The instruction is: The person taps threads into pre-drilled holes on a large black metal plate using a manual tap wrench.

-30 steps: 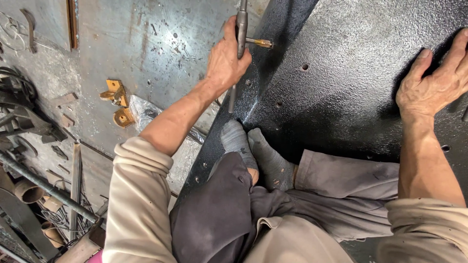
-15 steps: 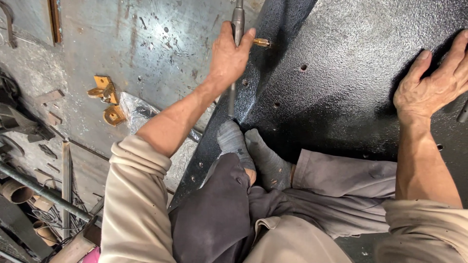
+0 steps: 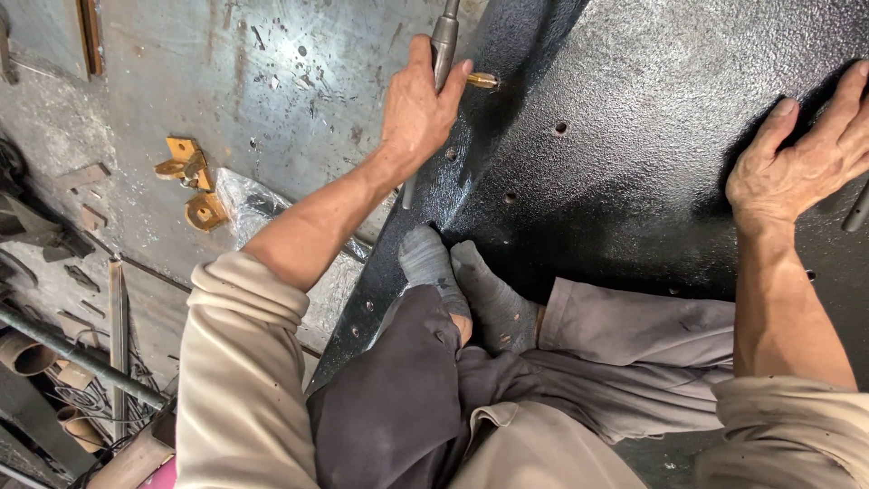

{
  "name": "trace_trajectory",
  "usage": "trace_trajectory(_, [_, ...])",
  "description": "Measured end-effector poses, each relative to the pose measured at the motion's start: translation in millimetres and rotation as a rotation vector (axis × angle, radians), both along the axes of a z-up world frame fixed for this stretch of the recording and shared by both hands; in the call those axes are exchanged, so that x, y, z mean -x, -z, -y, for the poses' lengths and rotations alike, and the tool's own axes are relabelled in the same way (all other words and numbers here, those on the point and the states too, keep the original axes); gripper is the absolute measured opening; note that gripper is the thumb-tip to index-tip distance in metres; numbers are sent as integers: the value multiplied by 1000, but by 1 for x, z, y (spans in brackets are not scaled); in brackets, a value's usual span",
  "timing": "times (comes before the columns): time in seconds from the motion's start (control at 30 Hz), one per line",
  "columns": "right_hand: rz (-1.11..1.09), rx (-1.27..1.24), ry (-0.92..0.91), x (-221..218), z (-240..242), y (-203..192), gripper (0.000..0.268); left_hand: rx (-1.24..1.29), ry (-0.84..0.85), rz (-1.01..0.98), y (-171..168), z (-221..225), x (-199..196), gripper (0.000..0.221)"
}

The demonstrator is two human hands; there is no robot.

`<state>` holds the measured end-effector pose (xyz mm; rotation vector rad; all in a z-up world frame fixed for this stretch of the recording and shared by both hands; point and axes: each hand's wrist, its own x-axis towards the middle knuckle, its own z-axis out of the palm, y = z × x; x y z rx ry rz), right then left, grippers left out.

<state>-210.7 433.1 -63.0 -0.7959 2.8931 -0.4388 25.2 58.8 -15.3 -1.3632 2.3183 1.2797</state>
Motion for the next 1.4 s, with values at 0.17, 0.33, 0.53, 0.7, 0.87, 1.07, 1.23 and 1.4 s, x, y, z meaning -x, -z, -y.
trace_trajectory(0.17, [17,40,7,-2,5,-7,60,125,187,-122,2,7,-6,37])
trace_trajectory(0.33, [0,7,-4,-1,2,-3,58,126,200,-100,1,8,-9,39])
trace_trajectory(0.53, [22,27,11,-1,2,-1,57,160,127,-142,-1,-6,2,37])
trace_trajectory(0.7, [31,38,30,0,-3,8,56,-198,-483,8,-28,-27,34,31])
trace_trajectory(0.87, [85,70,49,-1,11,-13,60,-340,-726,-49,-29,-34,39,34])
trace_trajectory(1.07, [22,8,29,1,8,-8,59,-207,-346,-21,-16,-20,18,29])
trace_trajectory(1.23, [7,1,20,1,7,-8,59,3,-14,-55,7,0,-4,32])
trace_trajectory(1.4, [70,33,61,0,13,-17,61,131,248,-195,7,10,-11,37])
